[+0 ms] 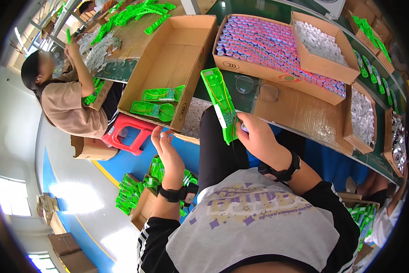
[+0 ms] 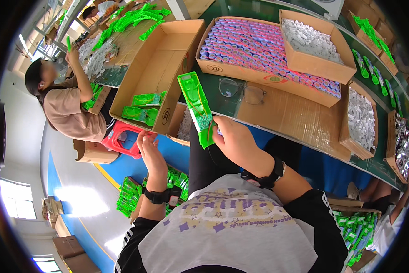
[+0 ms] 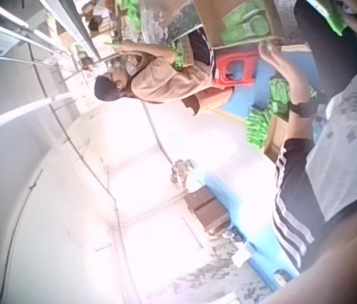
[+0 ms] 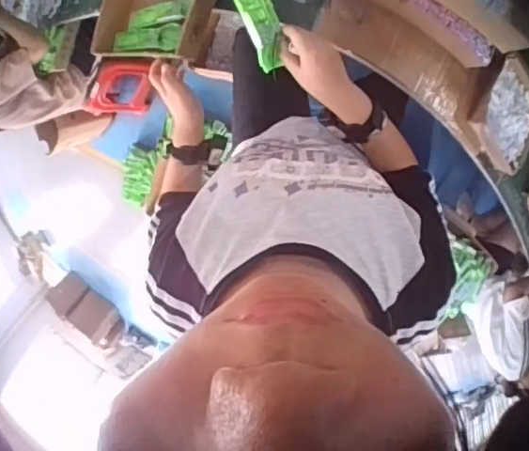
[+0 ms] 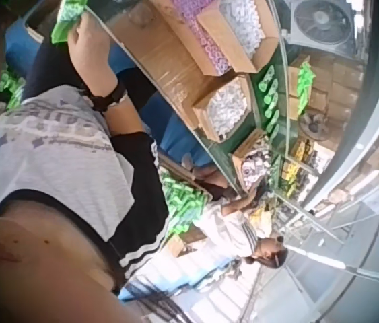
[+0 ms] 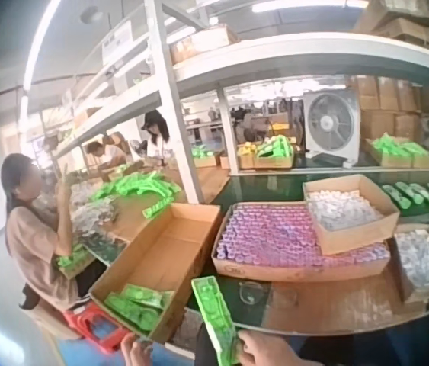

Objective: Assembling components and batteries into green plastic fan handles on an assembly line.

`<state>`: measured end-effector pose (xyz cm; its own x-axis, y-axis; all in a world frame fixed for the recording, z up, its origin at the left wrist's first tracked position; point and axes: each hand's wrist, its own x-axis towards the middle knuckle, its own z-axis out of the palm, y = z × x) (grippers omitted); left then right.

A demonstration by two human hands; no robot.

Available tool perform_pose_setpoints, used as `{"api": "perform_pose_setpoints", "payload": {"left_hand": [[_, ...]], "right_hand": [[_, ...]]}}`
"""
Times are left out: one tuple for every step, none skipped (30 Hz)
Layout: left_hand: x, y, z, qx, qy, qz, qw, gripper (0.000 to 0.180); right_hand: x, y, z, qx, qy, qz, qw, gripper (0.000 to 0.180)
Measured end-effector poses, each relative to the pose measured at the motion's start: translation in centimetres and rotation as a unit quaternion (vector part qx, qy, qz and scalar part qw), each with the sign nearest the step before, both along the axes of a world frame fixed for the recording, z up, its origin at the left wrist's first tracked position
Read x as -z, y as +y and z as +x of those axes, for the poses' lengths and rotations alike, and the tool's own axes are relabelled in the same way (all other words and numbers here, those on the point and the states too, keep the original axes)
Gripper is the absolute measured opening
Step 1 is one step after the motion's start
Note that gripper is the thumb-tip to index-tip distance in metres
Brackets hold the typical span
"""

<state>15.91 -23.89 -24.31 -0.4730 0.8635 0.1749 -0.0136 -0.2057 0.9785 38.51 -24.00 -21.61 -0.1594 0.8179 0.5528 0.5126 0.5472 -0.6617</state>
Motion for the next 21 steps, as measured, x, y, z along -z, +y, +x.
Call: {"api": "perform_pose_setpoints", "payload": {"left_hand": [[1.5, -0.4, -0.2, -0.029, -0.001, -0.026, 0.999, 0.029], [2.1, -0.9, 0.5, -0.022, -0.001, -0.028, 0.999, 0.029], [2.9, -1.6, 1.7, 0.053, 0.010, -0.028, 0.998, 0.030], [3.3, -1.9, 3.0, 0.129, 0.020, -0.026, 0.991, 0.032], [3.0, -1.5, 4.3, 0.255, 0.038, -0.003, 0.966, 0.035], [2.3, -0.9, 5.6, 0.376, 0.055, 0.020, 0.925, 0.039], [1.2, -0.3, 7.0, 0.430, -0.029, 0.014, 0.902, 0.044], [0.2, 0.3, 8.2, 0.479, -0.111, 0.007, 0.871, 0.048], [0.0, 0.9, 8.9, 0.494, -0.109, 0.003, 0.863, 0.047], [-0.1, 1.3, 9.5, 0.499, -0.111, 0.003, 0.859, 0.047], [-0.1, 1.6, 10.0, 0.493, -0.103, 0.011, 0.864, 0.045], [0.0, 2.0, 10.4, 0.486, -0.094, 0.018, 0.869, 0.044], [0.2, 2.3, 10.7, 0.463, -0.073, 0.022, 0.883, 0.035], [0.3, 2.5, 11.1, 0.466, -0.073, 0.018, 0.882, 0.035], [0.3, 2.7, 11.5, 0.451, -0.030, 0.031, 0.892, 0.033], [0.5, 2.7, 11.8, 0.434, 0.013, 0.044, 0.900, 0.032], [1.0, 2.9, 12.1, 0.444, 0.001, 0.021, 0.896, 0.037], [1.5, 2.8, 12.4, 0.459, -0.031, -0.004, 0.888, 0.045], [2.0, 2.6, 12.7, 0.440, 0.001, 0.001, 0.898, 0.049], [2.1, 2.5, 12.9, 0.422, 0.031, 0.010, 0.906, 0.053], [2.0, 2.5, 12.9, 0.424, 0.031, 0.011, 0.905, 0.053]], "right_hand": [[0.0, -0.2, 0.1, 0.007, -0.004, 0.010, 1.000, 0.024], [0.0, -0.2, 0.2, 0.015, -0.009, 0.022, 1.000, 0.024], [0.3, -0.3, 0.3, 0.019, -0.010, 0.020, 1.000, 0.024], [0.6, -0.5, 0.3, 0.012, -0.014, 0.012, 1.000, 0.025], [0.7, -0.8, 0.5, 0.008, -0.019, 0.004, 1.000, 0.026], [1.0, -0.9, 0.7, 0.016, -0.021, 0.002, 1.000, 0.026], [1.2, -1.1, 0.8, 0.005, -0.043, -0.016, 0.999, 0.026], [1.3, -1.2, 1.0, -0.007, -0.065, -0.034, 0.997, 0.026], [1.4, -1.3, 1.3, 0.000, -0.068, -0.035, 0.997, 0.026], [1.6, -1.5, 1.6, -0.002, -0.030, -0.055, 0.998, 0.026], [1.7, -1.6, 1.7, -0.004, 0.009, -0.074, 0.997, 0.026], [1.8, -1.6, 1.9, -0.008, 0.049, -0.092, 0.995, 0.026], [1.3, -1.5, 2.4, 0.007, 0.119, -0.105, 0.987, 0.026], [1.0, -1.3, 2.8, 0.011, 0.121, -0.107, 0.987, 0.026], [0.6, -1.0, 3.1, 0.030, 0.111, -0.107, 0.988, 0.026], [0.5, -0.6, 3.4, 0.047, 0.102, -0.106, 0.988, 0.025], [0.2, 0.0, 3.3, 0.052, 0.111, -0.113, 0.986, 0.027], [0.3, 0.7, 3.1, 0.053, 0.113, -0.115, 0.985, 0.027], [0.6, 1.3, 3.0, 0.051, 0.104, -0.105, 0.988, 0.029], [0.6, 1.7, 2.7, 0.050, 0.092, -0.092, 0.990, 0.030], [0.5, 1.9, 2.3, 0.060, 0.115, -0.101, 0.987, 0.028]]}}
